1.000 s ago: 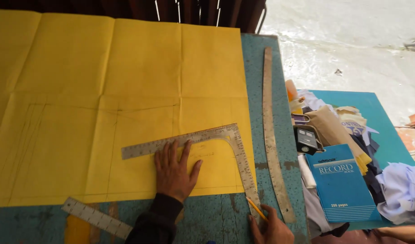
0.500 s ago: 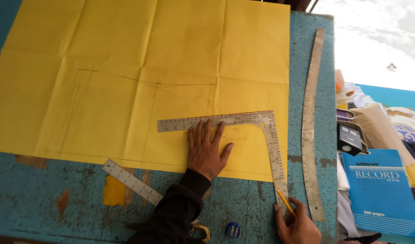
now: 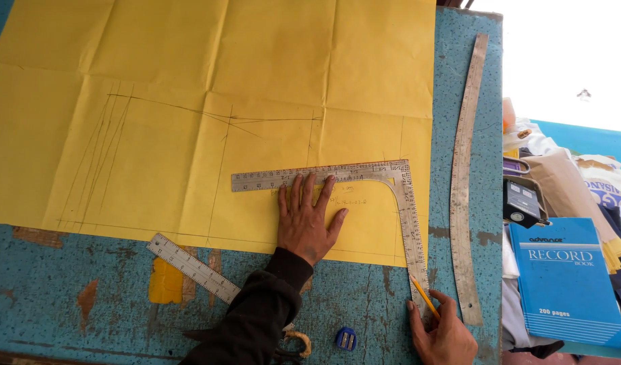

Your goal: The person uses a pencil and various rulers to draw lines and curves on a large sheet of yellow paper. They measure and mark specific points, then connect them to form a pattern, occasionally adjusting the rulers to draw straight and curved sections.

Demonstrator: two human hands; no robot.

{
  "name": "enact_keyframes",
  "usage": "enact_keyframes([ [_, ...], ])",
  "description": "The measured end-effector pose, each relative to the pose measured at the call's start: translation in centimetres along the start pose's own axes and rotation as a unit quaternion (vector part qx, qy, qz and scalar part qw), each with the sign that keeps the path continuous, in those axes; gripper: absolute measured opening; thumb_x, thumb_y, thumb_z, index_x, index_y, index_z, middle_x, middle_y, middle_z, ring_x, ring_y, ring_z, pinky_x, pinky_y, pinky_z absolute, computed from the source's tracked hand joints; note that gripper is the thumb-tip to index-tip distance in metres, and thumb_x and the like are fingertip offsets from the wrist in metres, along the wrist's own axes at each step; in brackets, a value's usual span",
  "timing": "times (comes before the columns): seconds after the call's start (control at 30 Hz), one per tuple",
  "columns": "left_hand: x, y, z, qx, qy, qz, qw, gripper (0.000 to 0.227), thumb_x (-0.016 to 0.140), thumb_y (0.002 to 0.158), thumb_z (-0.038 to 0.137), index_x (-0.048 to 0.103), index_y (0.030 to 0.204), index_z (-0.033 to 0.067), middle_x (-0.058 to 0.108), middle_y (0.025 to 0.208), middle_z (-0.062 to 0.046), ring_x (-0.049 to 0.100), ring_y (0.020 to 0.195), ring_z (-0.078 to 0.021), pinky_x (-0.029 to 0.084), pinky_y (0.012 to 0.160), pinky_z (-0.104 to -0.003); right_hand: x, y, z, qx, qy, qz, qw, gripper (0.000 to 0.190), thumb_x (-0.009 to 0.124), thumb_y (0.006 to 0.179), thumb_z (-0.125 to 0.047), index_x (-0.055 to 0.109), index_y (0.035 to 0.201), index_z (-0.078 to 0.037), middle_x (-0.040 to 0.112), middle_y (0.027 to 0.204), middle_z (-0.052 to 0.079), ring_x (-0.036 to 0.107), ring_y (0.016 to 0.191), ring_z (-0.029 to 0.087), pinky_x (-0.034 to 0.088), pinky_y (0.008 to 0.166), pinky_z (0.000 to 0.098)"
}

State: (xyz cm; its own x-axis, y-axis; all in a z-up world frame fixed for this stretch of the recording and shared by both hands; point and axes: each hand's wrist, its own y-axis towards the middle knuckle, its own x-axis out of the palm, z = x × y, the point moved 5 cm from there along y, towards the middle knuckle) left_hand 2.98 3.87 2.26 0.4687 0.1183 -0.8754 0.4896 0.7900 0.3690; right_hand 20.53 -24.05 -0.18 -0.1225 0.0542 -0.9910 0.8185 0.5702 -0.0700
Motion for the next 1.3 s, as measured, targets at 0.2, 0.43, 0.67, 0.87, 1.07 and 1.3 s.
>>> enact_keyframes([
  [0.2,0.0,0.0,0.0,0.000,0.020,-0.009,1.000,0.068,0.037,0.101,0.063,0.041,0.157,0.0237,0.042,0.158,-0.016,0.034,0.148,-0.0382,0.018,0.122,-0.060,-0.3,-0.2,-0.2,-0.015,0.010,0.011,1.000,0.055,0.066,0.084,-0.062,0.063,0.128,-0.028,0.074,0.068,-0.007,0.072,0.064,0.015,0.057,0.063,0.0344],
  [0.43,-0.4,0.1,0.2,0.004,0.020,0.007,1.000,0.067,0.041,0.101,0.061,0.044,0.155,0.0225,0.045,0.155,-0.015,0.038,0.145,-0.0380,0.023,0.120,-0.061,-0.4,-0.3,0.0,-0.008,0.027,0.021,0.999,0.053,0.067,0.084,-0.061,0.063,0.126,-0.029,0.069,0.062,-0.008,0.070,0.062,0.016,0.055,0.063,0.0358],
  [0.67,0.1,-0.1,0.0,0.009,0.024,-0.009,1.000,0.065,0.037,0.103,0.061,0.036,0.159,0.0293,0.043,0.157,-0.017,0.035,0.147,-0.0405,0.021,0.121,-0.063,-3.8,1.5,1.0,0.020,0.503,-0.143,0.852,0.045,0.063,0.095,-0.013,0.057,0.140,-0.004,0.050,0.059,0.008,0.046,0.052,0.021,0.037,0.051,0.0328],
  [0.87,0.2,-0.1,-0.1,0.006,0.023,-0.017,1.000,0.064,0.037,0.103,0.061,0.036,0.160,0.0317,0.041,0.158,-0.016,0.032,0.149,-0.0395,0.019,0.122,-0.062,-11.0,3.2,-3.2,-0.012,0.523,-0.082,0.848,0.048,0.044,0.108,-0.012,0.044,0.156,-0.007,0.053,0.070,0.018,0.040,0.051,0.025,0.036,0.051,0.0389],
  [1.07,0.3,-0.1,-0.1,0.004,0.012,-0.015,1.000,0.064,0.037,0.103,0.061,0.036,0.160,0.0316,0.041,0.159,-0.016,0.032,0.149,-0.0397,0.017,0.122,-0.062,-11.7,9.6,-6.9,-0.116,0.586,-0.146,0.789,0.064,0.042,0.091,-0.002,0.042,0.155,0.004,0.062,0.125,0.025,0.055,0.093,0.025,0.047,0.081,0.0409],
  [1.3,0.1,0.0,-0.2,0.003,0.011,-0.025,1.000,0.065,0.034,0.103,0.060,0.036,0.160,0.0292,0.040,0.159,-0.018,0.030,0.149,-0.0408,0.015,0.122,-0.062,-11.7,13.5,-13.3,-0.275,0.583,-0.175,0.744,0.065,0.059,0.091,-0.025,0.043,0.147,0.004,0.062,0.142,0.018,0.061,0.120,0.025,0.051,0.098,0.0374],
])
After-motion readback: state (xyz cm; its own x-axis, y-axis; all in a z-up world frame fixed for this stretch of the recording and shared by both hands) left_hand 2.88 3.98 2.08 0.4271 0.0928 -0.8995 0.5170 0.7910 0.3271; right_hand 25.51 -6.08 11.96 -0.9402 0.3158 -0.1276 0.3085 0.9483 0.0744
